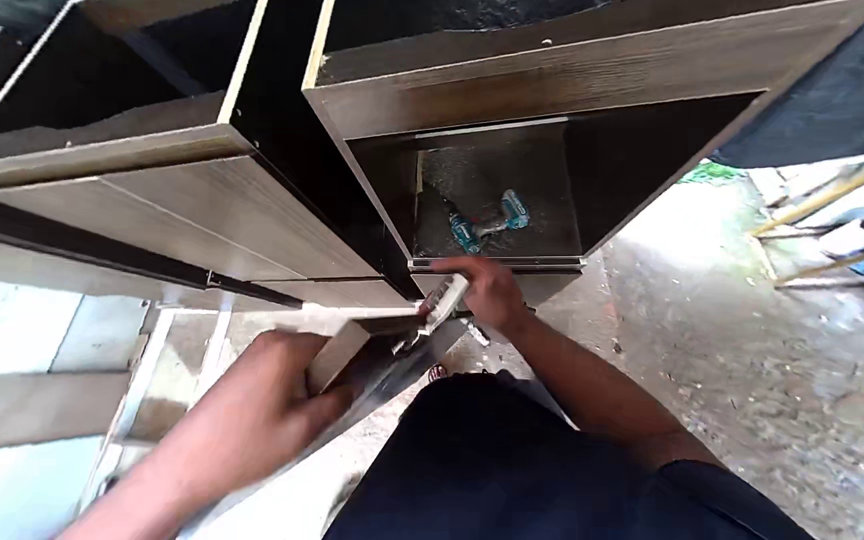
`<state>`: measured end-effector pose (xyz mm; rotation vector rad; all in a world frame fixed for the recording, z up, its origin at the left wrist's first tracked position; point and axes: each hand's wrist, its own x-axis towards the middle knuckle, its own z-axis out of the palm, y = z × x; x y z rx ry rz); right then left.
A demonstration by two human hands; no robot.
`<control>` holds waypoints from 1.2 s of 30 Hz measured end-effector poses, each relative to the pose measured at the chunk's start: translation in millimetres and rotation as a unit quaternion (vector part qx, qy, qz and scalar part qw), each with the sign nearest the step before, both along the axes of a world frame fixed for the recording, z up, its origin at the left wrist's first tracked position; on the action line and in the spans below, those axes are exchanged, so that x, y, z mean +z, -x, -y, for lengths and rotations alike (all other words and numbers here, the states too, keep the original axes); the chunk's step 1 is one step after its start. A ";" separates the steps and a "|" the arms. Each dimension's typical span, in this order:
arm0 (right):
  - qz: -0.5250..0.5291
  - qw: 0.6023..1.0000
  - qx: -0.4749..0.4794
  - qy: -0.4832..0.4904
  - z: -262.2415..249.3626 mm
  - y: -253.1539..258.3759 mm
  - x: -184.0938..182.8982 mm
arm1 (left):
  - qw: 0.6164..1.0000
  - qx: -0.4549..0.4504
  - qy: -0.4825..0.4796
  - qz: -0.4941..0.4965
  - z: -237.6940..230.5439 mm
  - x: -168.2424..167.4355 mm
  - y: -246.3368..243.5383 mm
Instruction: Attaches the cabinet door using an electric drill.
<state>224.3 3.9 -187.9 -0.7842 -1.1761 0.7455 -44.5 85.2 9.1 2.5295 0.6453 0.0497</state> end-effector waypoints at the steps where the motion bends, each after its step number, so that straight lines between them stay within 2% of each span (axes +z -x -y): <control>1: -0.023 0.999 0.038 0.024 -9.5 -21.2 -5.8 | 1.000 0.008 -0.009 0.007 13.2 -1.4 -1.3; 2: 0.007 0.998 0.060 0.035 -16.3 -45.6 -16.9 | 0.999 0.024 -0.020 0.011 26.1 -1.7 -3.9; 4: 0.179 0.974 0.075 0.114 -16.7 -95.6 -49.9 | 0.996 0.078 -0.035 0.012 47.8 -1.6 -9.9; 6: 0.318 0.916 0.136 0.204 -8.7 -127.2 -85.1 | 0.989 0.143 -0.036 0.008 63.6 -0.9 -15.5; 8: 0.398 0.860 0.202 0.249 1.1 -132.0 -113.0 | 0.979 0.204 -0.022 0.005 80.5 2.7 -25.0; 12: 0.461 0.821 0.225 0.252 0.6 -109.7 -144.4 | 0.947 0.320 -0.002 -0.004 105.5 13.0 -45.4; 16: 0.504 0.791 0.175 0.300 -29.3 -91.4 -133.2 | 0.925 0.381 0.006 0.002 102.5 32.6 -60.9; 20: 0.559 0.755 0.175 0.296 -67.2 -87.6 -128.3 | 0.931 0.366 -0.013 0.000 76.3 35.3 -65.2; 23: 0.591 0.723 0.236 0.269 -102.4 -100.8 -130.5 | 0.933 0.356 -0.018 -0.050 46.7 40.1 -74.3; 27: 0.641 0.688 0.298 0.165 -157.6 -119.9 -139.0 | 0.947 0.317 -0.012 -0.060 3.9 41.1 -78.5; 30: 0.665 0.690 0.270 0.093 -192.3 -122.5 -146.5 | 0.965 0.253 0.002 -0.071 -23.2 40.8 -89.8; 33: 0.627 0.750 0.144 0.152 -211.9 -122.1 -149.5 | 0.961 0.251 0.008 -0.114 -43.5 39.6 -115.9; 36: 0.573 0.781 0.066 0.240 -220.5 -139.0 -162.7 | 0.950 0.265 0.010 -0.164 -68.2 37.0 -136.3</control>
